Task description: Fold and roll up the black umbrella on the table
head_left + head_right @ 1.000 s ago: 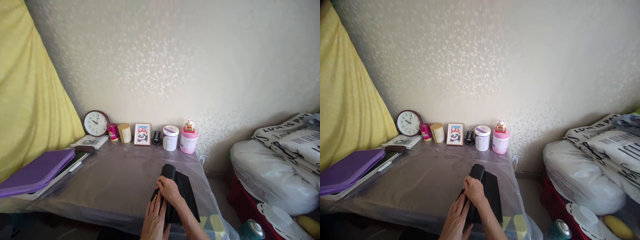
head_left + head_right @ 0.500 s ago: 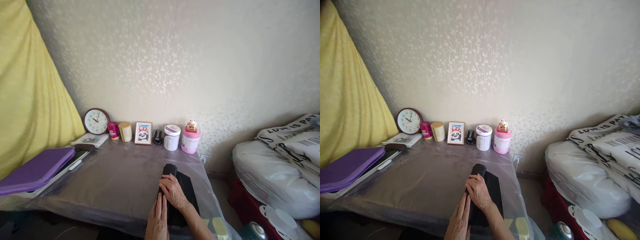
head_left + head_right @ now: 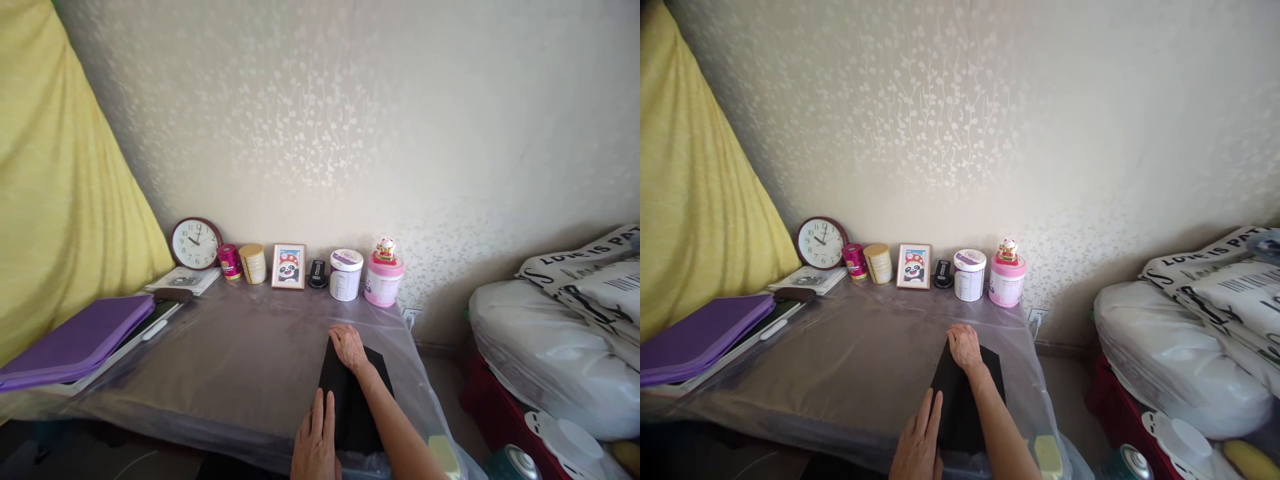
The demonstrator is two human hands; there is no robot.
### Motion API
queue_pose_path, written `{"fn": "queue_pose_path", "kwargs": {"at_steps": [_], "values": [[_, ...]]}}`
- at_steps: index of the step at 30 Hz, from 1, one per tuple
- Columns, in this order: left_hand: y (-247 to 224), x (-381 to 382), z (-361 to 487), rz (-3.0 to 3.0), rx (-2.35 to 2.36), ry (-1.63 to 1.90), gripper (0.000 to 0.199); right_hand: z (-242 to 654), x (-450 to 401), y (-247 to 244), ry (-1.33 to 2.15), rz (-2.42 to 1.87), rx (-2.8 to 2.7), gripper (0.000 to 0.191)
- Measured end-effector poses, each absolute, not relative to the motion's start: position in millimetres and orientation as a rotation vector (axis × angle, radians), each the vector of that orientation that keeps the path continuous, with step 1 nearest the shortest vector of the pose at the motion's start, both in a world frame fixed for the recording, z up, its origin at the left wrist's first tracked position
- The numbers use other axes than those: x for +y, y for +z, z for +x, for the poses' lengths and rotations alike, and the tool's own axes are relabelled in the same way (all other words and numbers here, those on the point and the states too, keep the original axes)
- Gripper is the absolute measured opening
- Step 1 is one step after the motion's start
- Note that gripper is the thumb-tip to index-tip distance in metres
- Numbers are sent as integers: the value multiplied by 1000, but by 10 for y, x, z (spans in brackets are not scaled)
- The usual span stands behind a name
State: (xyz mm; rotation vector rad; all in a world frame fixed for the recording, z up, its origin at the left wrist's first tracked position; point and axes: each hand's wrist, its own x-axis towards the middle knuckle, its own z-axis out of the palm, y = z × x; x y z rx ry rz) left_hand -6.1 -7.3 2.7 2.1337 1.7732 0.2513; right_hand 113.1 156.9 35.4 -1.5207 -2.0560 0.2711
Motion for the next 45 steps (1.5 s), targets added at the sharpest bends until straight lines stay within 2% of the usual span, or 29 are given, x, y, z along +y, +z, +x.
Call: {"fn": "queue_pose_path", "kwargs": {"at_steps": [5,14,19,28,33,45], "values": [[78,-140,-28,2151,1860,287,86,1484,1492,312,226,-1699,-1843,33],[159,-232,-24,2220,1892,305,81,2198,841,175,276,-1946,-1563,35],[173,-227,-22,2192,1868,232,82,2129,626,181,411,-1888,-1530,38],[114,-215,-34,2177,1764,331,82,1994,517,223,533,-1837,-1473,43],[92,-211,-31,2183,1782,337,84,1911,515,258,521,-1712,-1464,35],[112,-188,1,2142,1812,241,83,1340,783,520,755,-1470,-1468,30]]}}
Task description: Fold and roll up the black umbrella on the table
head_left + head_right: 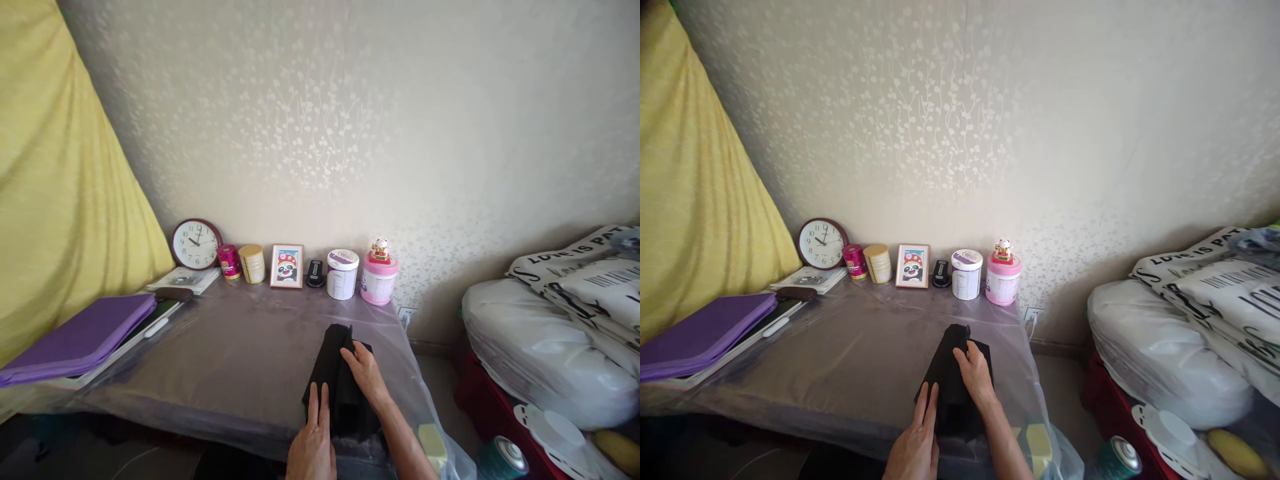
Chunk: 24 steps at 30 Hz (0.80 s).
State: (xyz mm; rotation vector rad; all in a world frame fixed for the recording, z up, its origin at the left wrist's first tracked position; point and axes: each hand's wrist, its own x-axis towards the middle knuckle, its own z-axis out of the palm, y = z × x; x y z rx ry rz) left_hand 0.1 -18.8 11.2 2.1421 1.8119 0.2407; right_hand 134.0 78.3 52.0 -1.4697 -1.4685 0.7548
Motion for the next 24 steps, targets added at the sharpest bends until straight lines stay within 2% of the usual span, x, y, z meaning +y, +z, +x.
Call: {"fn": "queue_pose_path", "kwargs": {"at_steps": [5,10,14,20,24], "values": [[200,-180,-14,2087,1754,210,74,1135,910,438,778,-1493,-1495,25],[258,-170,-27,2072,1784,120,63,1006,964,381,740,-1630,-1568,30],[178,-150,-42,2089,1775,175,64,933,943,433,713,-1682,-1684,31],[23,-189,-177,2140,1701,370,65,881,858,539,929,-1471,-1790,24],[55,-230,-308,2155,1796,506,50,855,829,557,863,-1470,-1881,26]]}}
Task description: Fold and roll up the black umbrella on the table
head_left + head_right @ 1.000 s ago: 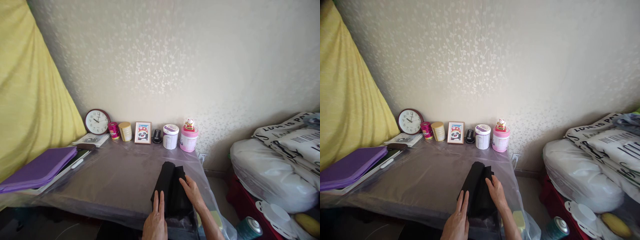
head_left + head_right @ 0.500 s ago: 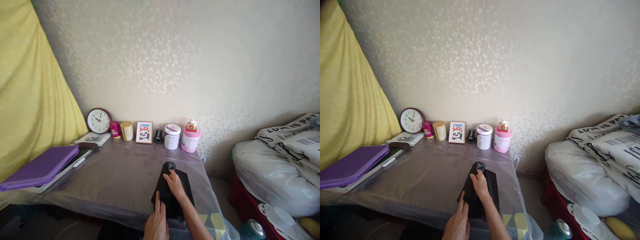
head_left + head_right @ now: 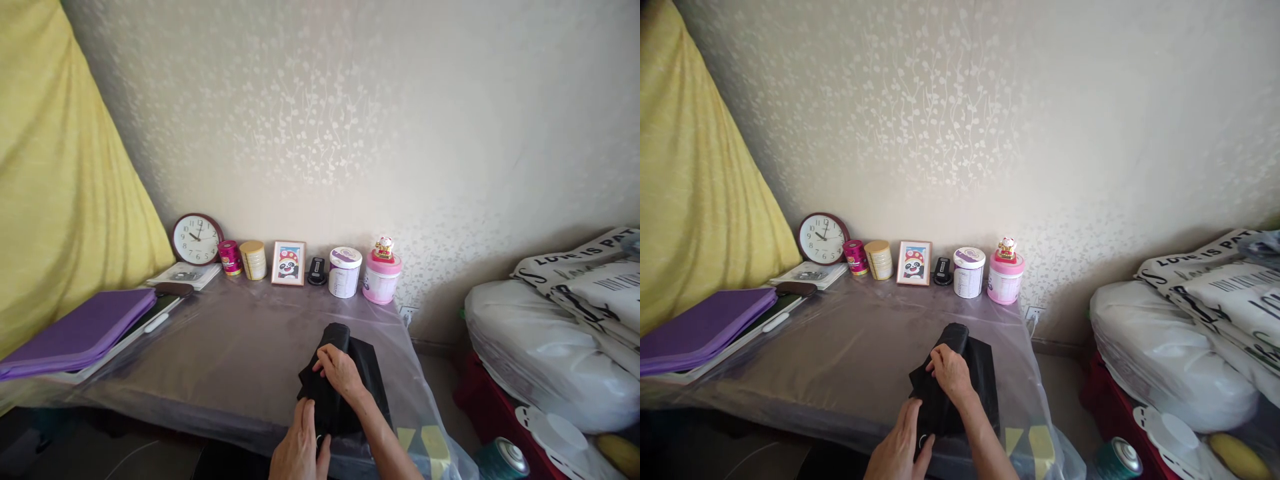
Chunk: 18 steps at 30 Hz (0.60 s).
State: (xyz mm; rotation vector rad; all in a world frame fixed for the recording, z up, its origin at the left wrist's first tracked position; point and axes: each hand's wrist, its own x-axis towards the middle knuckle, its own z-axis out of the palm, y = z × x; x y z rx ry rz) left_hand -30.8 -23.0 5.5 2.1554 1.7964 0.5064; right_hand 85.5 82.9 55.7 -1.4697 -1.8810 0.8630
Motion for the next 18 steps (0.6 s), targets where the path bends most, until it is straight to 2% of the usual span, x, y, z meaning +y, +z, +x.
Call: {"fn": "queue_pose_path", "kwargs": {"at_steps": [5,10,15,18], "values": [[202,-183,-300,2438,1781,733,33,826,799,604,817,-1498,-1954,29],[207,-115,-210,2599,1630,799,46,837,766,626,824,-1477,-1991,30],[113,-79,-233,2512,1677,725,46,841,768,609,811,-1466,-2015,32],[77,-58,-231,2450,1681,656,57,841,776,598,799,-1448,-2025,32]]}}
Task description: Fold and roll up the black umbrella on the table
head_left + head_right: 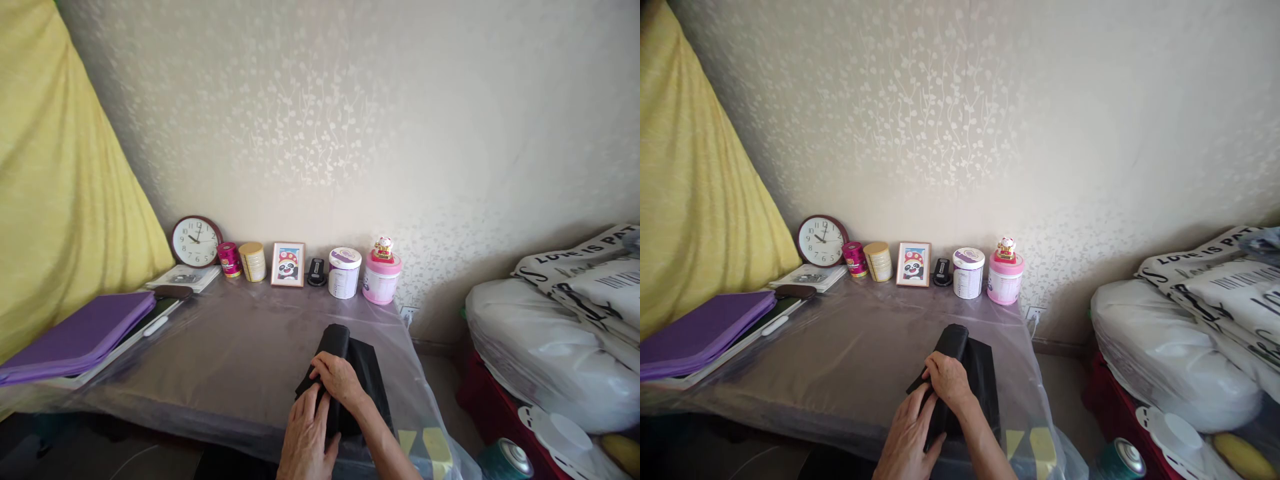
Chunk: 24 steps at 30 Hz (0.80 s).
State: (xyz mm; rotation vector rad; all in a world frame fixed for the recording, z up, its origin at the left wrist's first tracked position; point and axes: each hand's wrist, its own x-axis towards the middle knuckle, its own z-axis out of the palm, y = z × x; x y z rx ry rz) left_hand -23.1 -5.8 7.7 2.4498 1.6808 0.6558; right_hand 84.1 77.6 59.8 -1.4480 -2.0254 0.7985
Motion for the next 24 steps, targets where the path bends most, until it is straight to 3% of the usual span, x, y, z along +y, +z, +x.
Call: {"fn": "queue_pose_path", "kwargs": {"at_steps": [11,24], "values": [[-182,-57,-194,2432,1711,570,68,1046,506,531,460,-1086,-2175,28],[-238,-46,-126,2350,1759,527,75,1095,1163,336,309,-1137,-2316,29]]}}
